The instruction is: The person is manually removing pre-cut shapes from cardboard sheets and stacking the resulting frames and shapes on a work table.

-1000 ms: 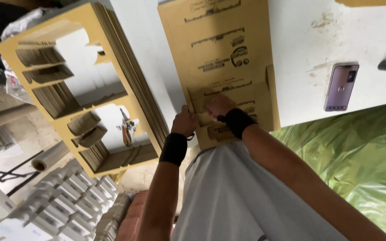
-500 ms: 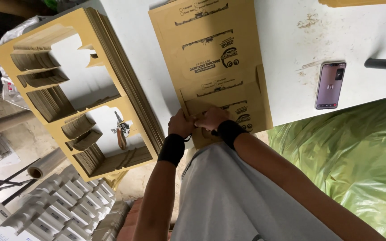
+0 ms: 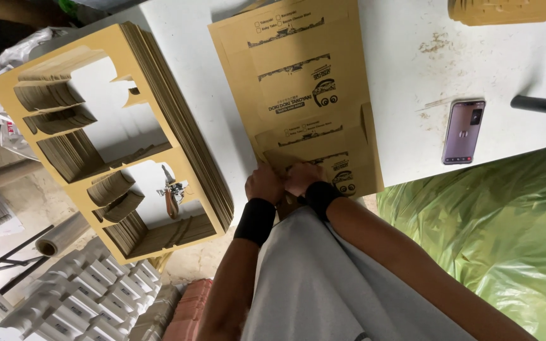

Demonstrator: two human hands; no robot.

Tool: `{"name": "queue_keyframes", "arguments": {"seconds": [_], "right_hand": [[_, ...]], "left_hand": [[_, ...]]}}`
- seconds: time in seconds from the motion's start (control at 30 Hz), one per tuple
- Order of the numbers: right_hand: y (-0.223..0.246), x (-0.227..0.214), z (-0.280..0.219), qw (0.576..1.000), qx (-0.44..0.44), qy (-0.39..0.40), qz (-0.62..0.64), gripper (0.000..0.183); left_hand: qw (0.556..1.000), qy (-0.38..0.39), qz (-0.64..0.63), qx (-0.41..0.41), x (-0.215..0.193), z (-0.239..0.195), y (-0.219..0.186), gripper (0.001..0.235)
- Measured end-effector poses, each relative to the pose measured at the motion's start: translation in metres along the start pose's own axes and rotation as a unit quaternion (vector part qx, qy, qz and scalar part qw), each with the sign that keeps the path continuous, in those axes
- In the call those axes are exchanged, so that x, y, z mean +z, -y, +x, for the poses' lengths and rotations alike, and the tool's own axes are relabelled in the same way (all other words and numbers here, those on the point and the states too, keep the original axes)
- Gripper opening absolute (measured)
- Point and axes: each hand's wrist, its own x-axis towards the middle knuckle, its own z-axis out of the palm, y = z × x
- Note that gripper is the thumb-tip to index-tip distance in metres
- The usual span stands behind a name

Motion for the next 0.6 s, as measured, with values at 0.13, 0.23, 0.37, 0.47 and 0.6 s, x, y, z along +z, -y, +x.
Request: {"name": "queue_keyframes", "arguments": {"seconds": [0.13,0.23,0.37,0.47,0.6], "right_hand": [[-0.005,0.003,0.004,0.999,0.002,0.008,0.033,0.041],[0.011,-0.013,-0.011,1.0,-0.002,0.013,0.023,0.041],[0.005,-0.002,-0.002,1.0,0.017,0.024,0.006,0.038],[-0.007,0.005,0.017,0.999,0.034,0.009,-0.013,0.031],[-0.015,0.011,0.023,0.997,0.057,0.027,-0.04,0.027]], "left_hand": [[0.995,-0.001,-0.101,-0.002,0.012,0.01,0.033,0.041],[0.988,0.025,-0.145,0.038,-0.009,0.002,0.034,0.048],[0.992,0.02,-0.117,0.04,0.016,0.02,0.04,0.04],[0.993,0.004,-0.116,0.034,0.01,0.021,0.028,0.033],[0.988,0.007,-0.154,-0.006,0.009,0.013,0.021,0.032]]}}
